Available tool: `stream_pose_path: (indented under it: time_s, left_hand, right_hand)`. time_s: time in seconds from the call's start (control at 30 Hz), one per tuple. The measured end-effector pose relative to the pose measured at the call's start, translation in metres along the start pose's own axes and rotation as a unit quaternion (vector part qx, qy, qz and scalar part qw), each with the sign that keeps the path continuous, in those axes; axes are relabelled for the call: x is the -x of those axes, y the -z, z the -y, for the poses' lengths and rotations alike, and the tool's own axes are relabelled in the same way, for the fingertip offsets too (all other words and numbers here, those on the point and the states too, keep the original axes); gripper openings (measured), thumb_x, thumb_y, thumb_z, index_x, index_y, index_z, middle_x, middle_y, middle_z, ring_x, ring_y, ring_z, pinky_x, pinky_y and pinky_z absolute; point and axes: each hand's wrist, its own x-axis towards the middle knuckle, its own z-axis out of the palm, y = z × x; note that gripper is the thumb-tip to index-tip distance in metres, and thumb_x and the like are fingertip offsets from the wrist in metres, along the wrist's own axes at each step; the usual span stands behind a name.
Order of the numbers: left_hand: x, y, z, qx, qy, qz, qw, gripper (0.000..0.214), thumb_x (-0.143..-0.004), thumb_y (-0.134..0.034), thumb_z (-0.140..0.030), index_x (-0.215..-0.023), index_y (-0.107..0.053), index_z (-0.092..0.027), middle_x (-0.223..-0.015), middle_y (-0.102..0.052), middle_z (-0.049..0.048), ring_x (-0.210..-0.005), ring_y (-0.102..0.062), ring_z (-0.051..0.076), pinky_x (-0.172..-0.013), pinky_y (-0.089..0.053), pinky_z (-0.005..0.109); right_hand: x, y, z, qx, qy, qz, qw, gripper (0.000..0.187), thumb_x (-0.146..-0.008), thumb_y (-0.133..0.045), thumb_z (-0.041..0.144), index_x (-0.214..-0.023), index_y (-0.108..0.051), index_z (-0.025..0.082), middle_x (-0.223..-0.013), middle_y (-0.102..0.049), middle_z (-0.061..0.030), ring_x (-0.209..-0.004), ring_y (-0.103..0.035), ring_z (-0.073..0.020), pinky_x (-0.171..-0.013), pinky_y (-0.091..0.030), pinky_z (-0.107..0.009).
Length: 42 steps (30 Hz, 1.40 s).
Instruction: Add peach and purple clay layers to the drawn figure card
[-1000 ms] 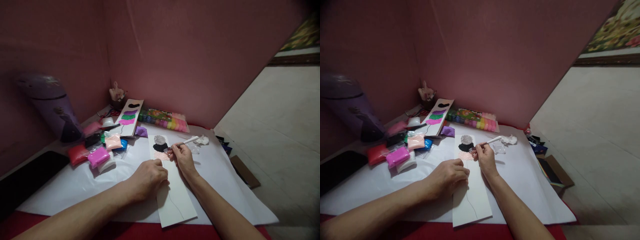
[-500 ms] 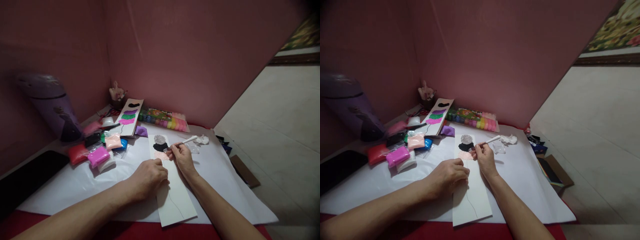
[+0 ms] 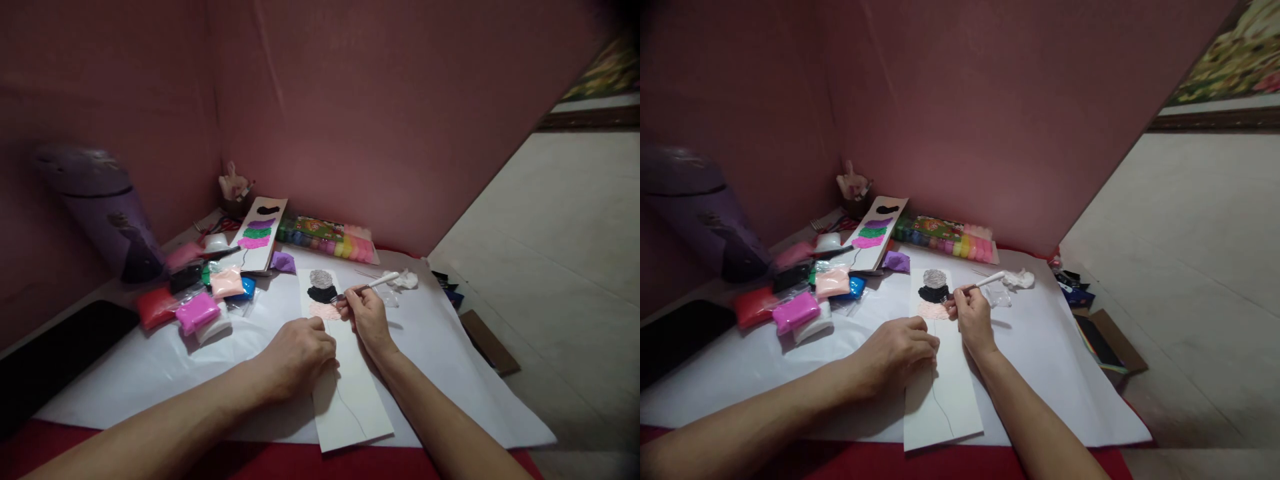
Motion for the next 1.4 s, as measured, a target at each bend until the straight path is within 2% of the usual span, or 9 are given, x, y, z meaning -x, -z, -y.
stream_pose_path:
  time_s: [0.5, 1.0, 1.27, 1.4]
  left_hand:
    - [0.000, -0.001, 0.000, -0.007, 0.005, -0.002, 1.000, 0.023, -0.087, -0.059, -0.020, -0.065, -0.064, -0.016, -0.067, -0.069, 0.0027, -0.065, -0.053, 0.016, -0.061, -0.042, 0.029]
    - [0.001, -0.004, 0.003, -0.010, 0.005, 0.001, 1.000, 0.023, -0.086, -0.061, -0.022, -0.064, -0.061, -0.017, -0.067, -0.069, 0.0010, -0.064, -0.052, 0.016, -0.062, -0.041, 0.029]
    - [0.000, -0.002, 0.002, -0.011, 0.008, 0.007, 1.000, 0.024, -0.085, -0.060, -0.019, -0.062, -0.060, -0.017, -0.066, -0.068, 0.0013, -0.064, -0.051, 0.016, -0.062, -0.041, 0.029]
    - [0.001, -0.002, 0.003, -0.010, 0.002, -0.002, 1.000, 0.024, -0.086, -0.057, -0.018, -0.062, -0.060, -0.017, -0.065, -0.067, 0.0024, -0.065, -0.051, 0.016, -0.061, -0.042, 0.029]
  right_hand:
    - [0.000, 0.001, 0.002, -0.019, -0.012, -0.017, 1.000, 0.026, -0.080, -0.063, 0.042, -0.080, -0.051, 0.019, -0.055, -0.063, 0.0025, -0.035, -0.044, -0.0055, -0.027, -0.029, -0.013]
    - [-0.001, 0.002, 0.005, -0.063, -0.020, -0.060, 0.996, 0.022, -0.077, -0.063, 0.036, -0.079, -0.050, 0.019, -0.054, -0.061, 0.0056, -0.028, -0.042, -0.0055, -0.024, -0.028, -0.015]
    - [0.000, 0.004, 0.007, -0.095, -0.018, -0.057, 0.994, 0.029, -0.074, -0.069, 0.041, -0.080, -0.049, 0.020, -0.053, -0.060, 0.0070, -0.028, -0.040, -0.0044, -0.023, -0.026, -0.014]
    - [0.002, 0.002, 0.009, -0.117, 0.001, -0.020, 0.993, 0.035, -0.072, -0.073, 0.046, -0.082, -0.051, 0.020, -0.055, -0.060, 0.0072, -0.029, -0.041, -0.0049, -0.022, -0.027, -0.014]
